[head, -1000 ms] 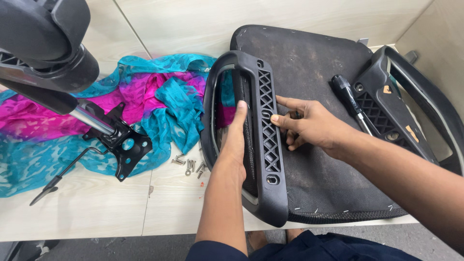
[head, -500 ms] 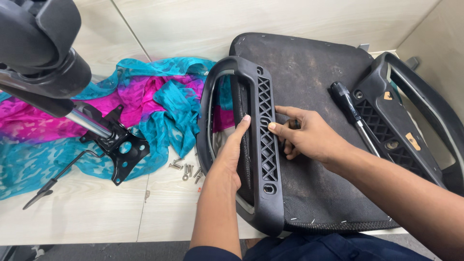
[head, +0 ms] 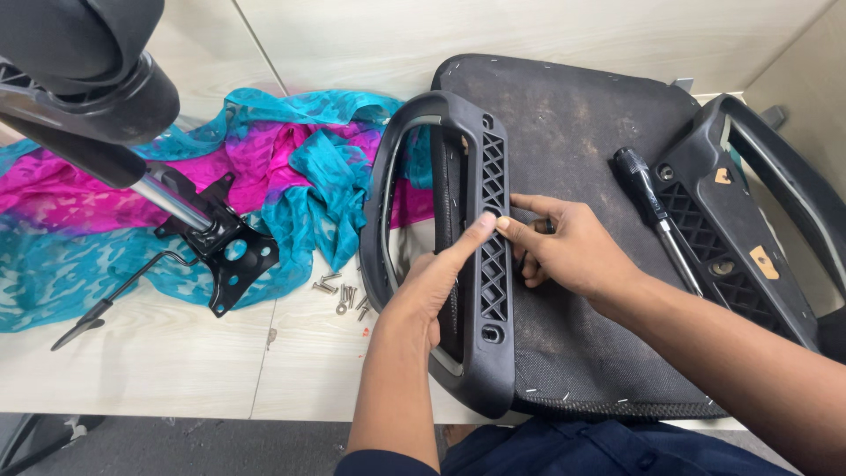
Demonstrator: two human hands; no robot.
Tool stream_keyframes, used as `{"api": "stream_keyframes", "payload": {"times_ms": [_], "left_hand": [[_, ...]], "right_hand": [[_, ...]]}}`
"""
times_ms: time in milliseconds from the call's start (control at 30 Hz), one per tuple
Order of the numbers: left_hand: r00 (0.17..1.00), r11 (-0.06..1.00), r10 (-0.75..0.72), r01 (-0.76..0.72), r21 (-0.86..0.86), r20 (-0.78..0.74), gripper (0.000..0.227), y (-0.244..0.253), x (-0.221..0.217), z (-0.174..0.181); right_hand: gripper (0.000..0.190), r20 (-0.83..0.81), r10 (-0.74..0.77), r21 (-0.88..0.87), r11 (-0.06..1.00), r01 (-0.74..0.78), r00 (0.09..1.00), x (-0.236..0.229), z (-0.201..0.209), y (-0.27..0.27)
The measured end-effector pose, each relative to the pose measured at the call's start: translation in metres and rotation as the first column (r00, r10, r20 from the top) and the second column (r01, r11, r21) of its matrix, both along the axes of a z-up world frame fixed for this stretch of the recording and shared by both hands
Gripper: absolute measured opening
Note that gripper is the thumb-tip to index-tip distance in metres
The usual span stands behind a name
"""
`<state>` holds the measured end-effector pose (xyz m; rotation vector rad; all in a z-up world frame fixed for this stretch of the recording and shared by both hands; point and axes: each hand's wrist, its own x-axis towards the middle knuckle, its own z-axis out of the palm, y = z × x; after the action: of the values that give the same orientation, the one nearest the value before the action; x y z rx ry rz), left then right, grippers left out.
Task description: The person uses a screwdriver to tighten a screw into a black plastic chair armrest. They then pick up a second armrest, align it with the chair seat, and insert a screw by hand to begin securing it.
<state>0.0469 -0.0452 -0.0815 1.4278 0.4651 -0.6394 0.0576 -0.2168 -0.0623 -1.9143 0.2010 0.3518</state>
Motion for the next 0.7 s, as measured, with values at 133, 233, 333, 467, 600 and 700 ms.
{"api": "stream_keyframes", "payload": {"times_ms": [133, 233, 333, 467, 600, 700], "left_hand": [[0.997, 1.0, -0.002, 0.001, 0.025, 0.076, 0.076, -0.003, -0.005, 0.006], [0.994, 0.999, 0.026, -0.029, 0.027, 0.104, 0.065, -0.004, -0.006, 0.009], [0.991, 0.999, 0.038, -0.04, 0.018, 0.131, 0.059, -0.002, -0.005, 0.012], [0.986, 0.998, 0.064, -0.061, -0.026, 0.152, 0.053, -0.001, -0.005, 0.015], [0.984, 0.995, 0.086, -0.076, -0.07, 0.154, 0.049, -0.002, -0.007, 0.021], [0.982, 0.998, 0.059, -0.058, -0.013, 0.181, 0.048, 0.001, -0.008, 0.026]], "right_hand": [[0.052, 0.06, -0.028, 0.041, 0.999, 0.025, 0.998, -0.003, -0.004, 0.0], [0.05, 0.07, -0.049, 0.045, 0.998, 0.046, 0.996, -0.005, -0.005, 0.0], [0.046, 0.112, -0.067, 0.067, 0.996, 0.06, 0.991, -0.008, -0.003, 0.0], [0.04, 0.18, -0.076, 0.063, 0.996, 0.066, 0.981, -0.014, -0.002, 0.0], [0.04, 0.215, -0.065, 0.047, 0.997, 0.056, 0.974, -0.015, -0.003, 0.0], [0.042, 0.21, -0.015, 0.084, 0.996, -0.003, 0.978, -0.017, -0.003, -0.005]]}}
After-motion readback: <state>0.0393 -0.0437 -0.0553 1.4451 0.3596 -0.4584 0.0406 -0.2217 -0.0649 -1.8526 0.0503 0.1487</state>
